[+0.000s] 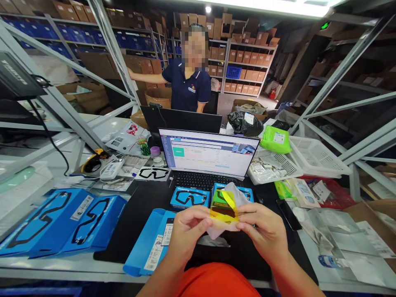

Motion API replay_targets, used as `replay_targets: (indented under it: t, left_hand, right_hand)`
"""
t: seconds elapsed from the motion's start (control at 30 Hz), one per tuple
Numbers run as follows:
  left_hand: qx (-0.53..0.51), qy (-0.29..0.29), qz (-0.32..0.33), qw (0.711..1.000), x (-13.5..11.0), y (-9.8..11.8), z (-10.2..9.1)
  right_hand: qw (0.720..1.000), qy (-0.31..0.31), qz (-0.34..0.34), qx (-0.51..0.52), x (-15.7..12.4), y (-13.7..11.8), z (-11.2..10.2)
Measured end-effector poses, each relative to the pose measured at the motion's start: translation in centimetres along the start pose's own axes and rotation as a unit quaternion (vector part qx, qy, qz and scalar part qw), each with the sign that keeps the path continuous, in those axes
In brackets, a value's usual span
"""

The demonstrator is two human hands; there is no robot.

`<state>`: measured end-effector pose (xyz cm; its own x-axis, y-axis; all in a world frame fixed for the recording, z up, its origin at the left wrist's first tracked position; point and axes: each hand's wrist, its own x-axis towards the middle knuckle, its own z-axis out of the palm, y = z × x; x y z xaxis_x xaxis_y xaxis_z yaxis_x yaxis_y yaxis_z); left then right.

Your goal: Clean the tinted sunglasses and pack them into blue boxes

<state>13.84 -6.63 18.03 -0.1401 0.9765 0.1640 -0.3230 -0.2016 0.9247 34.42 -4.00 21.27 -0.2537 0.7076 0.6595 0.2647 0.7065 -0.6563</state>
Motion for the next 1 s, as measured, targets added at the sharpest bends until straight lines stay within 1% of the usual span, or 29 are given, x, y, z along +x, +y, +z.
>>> replay_targets:
  t: [0.07, 0.13, 0.2, 0.23, 0.3, 0.33, 0.4, 0.43, 0.47, 0.5, 0.53, 0.57, 0.6, 0.63, 0.67, 0.7, 0.8, 0.83, 0.87, 0.9, 0.93, 1.0]
  left_hand:
    - [0.071, 0.009, 0.05, 0.996, 0.1, 1.2, 0.2]
    - [0.107, 0.022, 0.064, 0.992, 0.5, 2.1, 0.4]
    - [0.095, 0.034, 0.059, 0.993, 1.0, 2.3, 0.6]
    - [0.081, 0.043, 0.056, 0.994, 1.3, 2.2, 0.7]
    - [0.049, 0.079, 0.056, 0.994, 1.8, 1.7, 0.7]
    - [0.034, 0.11, 0.056, 0.992, 2.0, 1.5, 0.6]
    - [0.0, 0.186, 0.061, 0.981, 2.4, 1.0, 0.6]
    - [-0.015, 0.221, 0.068, 0.973, 2.5, 0.9, 0.6]
    - [-0.027, 0.251, 0.077, 0.964, 2.7, 0.8, 0.6]
    - [-0.036, 0.274, 0.087, 0.957, 2.8, 0.7, 0.7]
    - [-0.041, 0.291, 0.098, 0.951, 2.9, 0.6, 0.7]
    - [-0.043, 0.302, 0.106, 0.946, 2.9, 0.5, 0.8]
    - [-0.044, 0.31, 0.114, 0.943, 3.0, 0.5, 0.9]
    - [-0.044, 0.315, 0.12, 0.94, 3.0, 0.5, 0.9]
    - [-0.045, 0.318, 0.126, 0.939, 3.1, 0.6, 0.9]
    - [-0.046, 0.32, 0.131, 0.937, 3.1, 0.7, 0.8]
    - [-0.059, 0.327, 0.136, 0.933, 3.2, 1.2, 0.3]
    - [-0.067, 0.33, 0.136, 0.932, 3.3, 1.4, 0.1]
    - [-0.075, 0.333, 0.135, 0.93, 3.3, 1.7, -0.2]
    - [-0.085, 0.334, 0.132, 0.929, 3.4, 1.9, -0.4]
    - [-0.094, 0.334, 0.128, 0.929, 3.4, 2.0, -0.7]
    - [-0.113, 0.335, 0.11, 0.929, 3.4, 2.3, -1.1]
  right_hand:
    - [1.0, 0.007, -0.018, -0.01, 0.7, -0.3, 0.0]
    - [0.999, 0.01, -0.037, -0.014, 1.9, -0.4, 0.0]
    - [0.999, 0.017, -0.039, -0.007, 3.1, -0.3, 0.2]
    - [0.999, 0.026, -0.026, -0.001, 3.5, -0.1, 0.3]
    - [0.998, 0.06, 0.027, 0.017, 3.6, 0.4, 0.9]
    - [0.994, 0.081, 0.06, 0.03, 3.2, 0.8, 1.5]
    - [0.982, 0.119, 0.132, 0.061, 1.8, 1.6, 3.2]
    - [0.975, 0.124, 0.165, 0.084, 0.9, 2.0, 4.3]
    - [0.967, 0.117, 0.2, 0.105, -0.1, 2.4, 5.7]
    - [0.958, 0.084, 0.236, 0.137, -0.9, 2.7, 7.2]
    - [0.944, 0.039, 0.268, 0.19, -1.6, 3.1, 8.7]
    - [0.921, -0.001, 0.298, 0.249, -2.0, 3.4, 10.1]
    - [0.899, -0.026, 0.319, 0.298, -2.2, 3.6, 11.3]
    - [0.88, -0.037, 0.331, 0.337, -2.1, 3.9, 12.3]
    - [0.868, -0.036, 0.339, 0.362, -1.9, 4.1, 12.9]
    - [0.863, -0.029, 0.342, 0.371, -1.6, 4.2, 13.3]
    - [0.871, -0.02, 0.339, 0.354, -1.0, 4.5, 13.0]
    - [0.868, -0.023, 0.34, 0.361, -1.1, 4.6, 12.7]
    - [0.855, -0.029, 0.344, 0.386, -1.2, 4.6, 12.4]
    - [0.83, -0.037, 0.354, 0.43, -1.5, 4.7, 12.0]
    - [0.794, -0.047, 0.367, 0.482, -1.8, 4.7, 11.7]
    - [0.708, -0.074, 0.401, 0.576, -2.6, 5.0, 11.1]
